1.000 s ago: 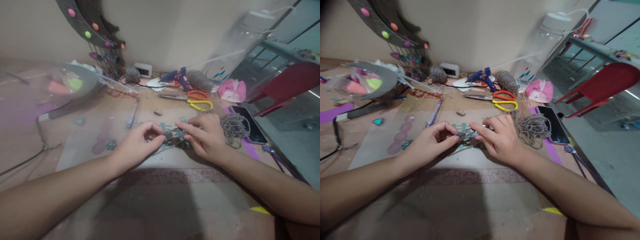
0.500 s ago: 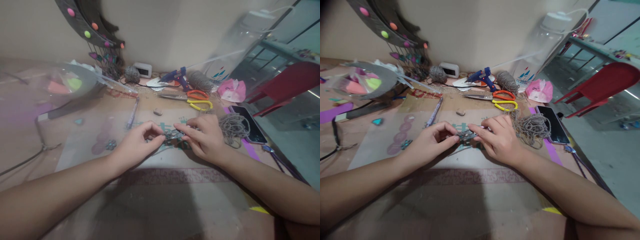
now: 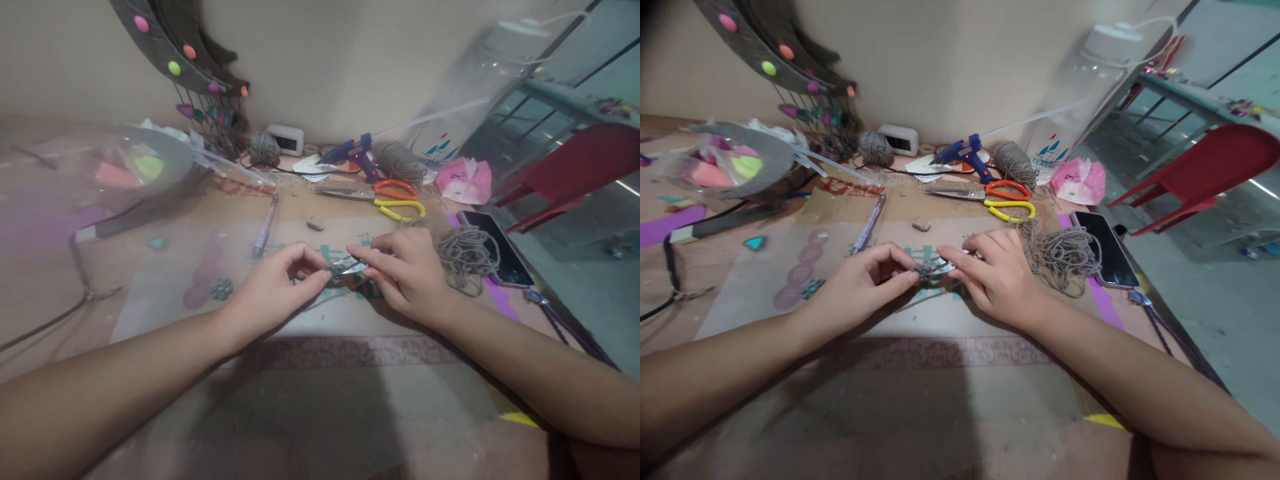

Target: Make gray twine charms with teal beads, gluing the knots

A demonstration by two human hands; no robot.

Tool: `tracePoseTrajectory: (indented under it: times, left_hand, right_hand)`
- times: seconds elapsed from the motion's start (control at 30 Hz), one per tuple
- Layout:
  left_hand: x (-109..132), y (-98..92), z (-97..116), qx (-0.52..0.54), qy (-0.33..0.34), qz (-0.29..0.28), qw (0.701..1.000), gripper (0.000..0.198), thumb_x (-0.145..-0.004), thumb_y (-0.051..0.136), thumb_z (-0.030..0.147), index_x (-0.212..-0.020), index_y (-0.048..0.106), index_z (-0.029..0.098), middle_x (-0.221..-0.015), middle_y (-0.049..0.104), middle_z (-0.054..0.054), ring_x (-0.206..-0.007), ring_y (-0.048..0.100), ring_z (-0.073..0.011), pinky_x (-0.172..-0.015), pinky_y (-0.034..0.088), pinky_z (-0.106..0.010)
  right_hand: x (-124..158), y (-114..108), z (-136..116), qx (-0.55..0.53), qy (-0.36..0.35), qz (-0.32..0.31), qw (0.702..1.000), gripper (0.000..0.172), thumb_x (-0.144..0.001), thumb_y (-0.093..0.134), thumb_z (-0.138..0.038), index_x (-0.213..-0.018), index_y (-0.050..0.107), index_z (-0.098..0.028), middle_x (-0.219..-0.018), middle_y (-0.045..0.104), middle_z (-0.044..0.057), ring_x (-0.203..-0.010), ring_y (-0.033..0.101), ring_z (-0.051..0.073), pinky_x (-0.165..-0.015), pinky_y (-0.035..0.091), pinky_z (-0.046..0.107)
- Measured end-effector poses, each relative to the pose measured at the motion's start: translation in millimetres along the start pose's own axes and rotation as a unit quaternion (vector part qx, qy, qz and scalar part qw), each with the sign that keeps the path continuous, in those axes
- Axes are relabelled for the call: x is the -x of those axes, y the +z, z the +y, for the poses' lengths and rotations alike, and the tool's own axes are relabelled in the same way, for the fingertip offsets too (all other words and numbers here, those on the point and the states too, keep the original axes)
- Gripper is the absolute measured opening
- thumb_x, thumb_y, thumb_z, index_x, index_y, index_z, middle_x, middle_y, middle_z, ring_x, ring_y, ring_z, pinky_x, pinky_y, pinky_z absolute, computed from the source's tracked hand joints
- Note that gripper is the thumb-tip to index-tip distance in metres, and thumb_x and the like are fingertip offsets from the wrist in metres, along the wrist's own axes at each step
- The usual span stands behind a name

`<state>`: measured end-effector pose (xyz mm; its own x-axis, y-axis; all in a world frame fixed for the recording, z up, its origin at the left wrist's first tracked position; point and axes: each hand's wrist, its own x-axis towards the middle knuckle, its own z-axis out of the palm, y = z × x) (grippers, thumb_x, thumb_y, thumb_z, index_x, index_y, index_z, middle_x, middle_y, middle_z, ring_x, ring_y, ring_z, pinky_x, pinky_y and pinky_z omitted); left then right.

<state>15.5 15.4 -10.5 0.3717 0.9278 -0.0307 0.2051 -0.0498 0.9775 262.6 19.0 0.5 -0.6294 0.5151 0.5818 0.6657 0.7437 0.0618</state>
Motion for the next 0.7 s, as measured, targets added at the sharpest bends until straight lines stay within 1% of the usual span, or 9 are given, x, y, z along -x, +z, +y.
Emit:
tracePoseTrajectory:
  times: [0.1, 0.27, 0.4, 0.5, 0.6, 0.67, 0.7]
  left_hand:
    - [0.8, 0.4, 0.0, 0.004, -0.001, 0.001, 1.000, 0.013, -0.087, 0.066, 0.030, -0.089, 0.062, 0.019, -0.088, 0.069, -0.002, -0.082, 0.064, -0.0168, -0.069, 0.047, -0.027]
    - [1.4, 0.7, 1.1, 0.009, -0.004, -0.004, 1.000, 0.011, -0.087, 0.066, 0.029, -0.088, 0.061, 0.019, -0.089, 0.069, -0.002, -0.084, 0.064, -0.0166, -0.069, 0.046, -0.027]
    - [0.8, -0.4, 0.4, 0.008, -0.002, 0.002, 1.000, 0.012, -0.087, 0.066, 0.030, -0.087, 0.062, 0.019, -0.089, 0.069, -0.002, -0.083, 0.064, -0.0167, -0.069, 0.047, -0.027]
    - [0.6, -1.1, -1.1, 0.002, 0.005, 0.006, 1.000, 0.013, -0.087, 0.068, 0.031, -0.090, 0.063, 0.019, -0.089, 0.070, -0.002, -0.083, 0.065, -0.0169, -0.073, 0.049, -0.029]
    - [1.8, -0.9, -1.9, -0.005, 0.023, 0.008, 1.000, 0.013, -0.087, 0.069, 0.031, -0.092, 0.065, 0.019, -0.091, 0.071, -0.003, -0.086, 0.066, -0.0174, -0.077, 0.051, -0.030]
    - [3.3, -0.4, -2.1, -0.012, 0.037, 0.008, 0.999, 0.012, -0.088, 0.068, 0.030, -0.093, 0.066, 0.019, -0.094, 0.072, -0.003, -0.089, 0.067, -0.0178, -0.081, 0.051, -0.031]
    - [4.1, -0.2, -2.2, -0.017, 0.043, 0.005, 0.999, 0.010, -0.089, 0.067, 0.028, -0.094, 0.067, 0.020, -0.095, 0.072, -0.003, -0.090, 0.067, -0.0178, -0.082, 0.052, -0.031]
  right_hand:
    - [0.1, 0.4, -0.1, -0.004, 0.006, 0.010, 1.000, 0.029, -0.102, 0.050, -0.032, -0.122, 0.069, -0.024, -0.091, 0.066, 0.007, -0.083, 0.056, 0.021, -0.077, 0.036, 0.037]
    - [1.3, 1.5, -0.7, -0.004, 0.007, 0.003, 1.000, 0.029, -0.102, 0.050, -0.033, -0.120, 0.071, -0.023, -0.091, 0.067, 0.007, -0.083, 0.056, 0.021, -0.077, 0.036, 0.038]
    - [1.6, 0.9, -1.2, -0.032, 0.035, 0.016, 0.999, 0.031, -0.102, 0.049, -0.033, -0.123, 0.070, -0.025, -0.091, 0.066, 0.006, -0.083, 0.057, 0.021, -0.078, 0.039, 0.038]
    - [-0.4, -0.5, -0.9, -0.090, 0.086, 0.027, 0.992, 0.033, -0.104, 0.045, -0.034, -0.126, 0.069, -0.026, -0.094, 0.068, 0.007, -0.087, 0.060, 0.022, -0.080, 0.043, 0.039]
    - [-2.7, 2.6, 4.1, -0.151, 0.176, 0.051, 0.971, 0.034, -0.105, 0.042, -0.033, -0.126, 0.068, -0.026, -0.102, 0.070, 0.008, -0.092, 0.063, 0.023, -0.083, 0.047, 0.040]
    - [-2.8, 9.3, 11.3, -0.149, 0.214, 0.049, 0.964, 0.033, -0.104, 0.044, -0.031, -0.127, 0.068, -0.025, -0.103, 0.070, 0.008, -0.095, 0.064, 0.023, -0.085, 0.050, 0.041]
    - [-2.3, 13.4, 15.6, -0.139, 0.217, 0.031, 0.966, 0.033, -0.103, 0.046, -0.029, -0.128, 0.068, -0.024, -0.102, 0.070, 0.008, -0.095, 0.064, 0.024, -0.086, 0.050, 0.042]
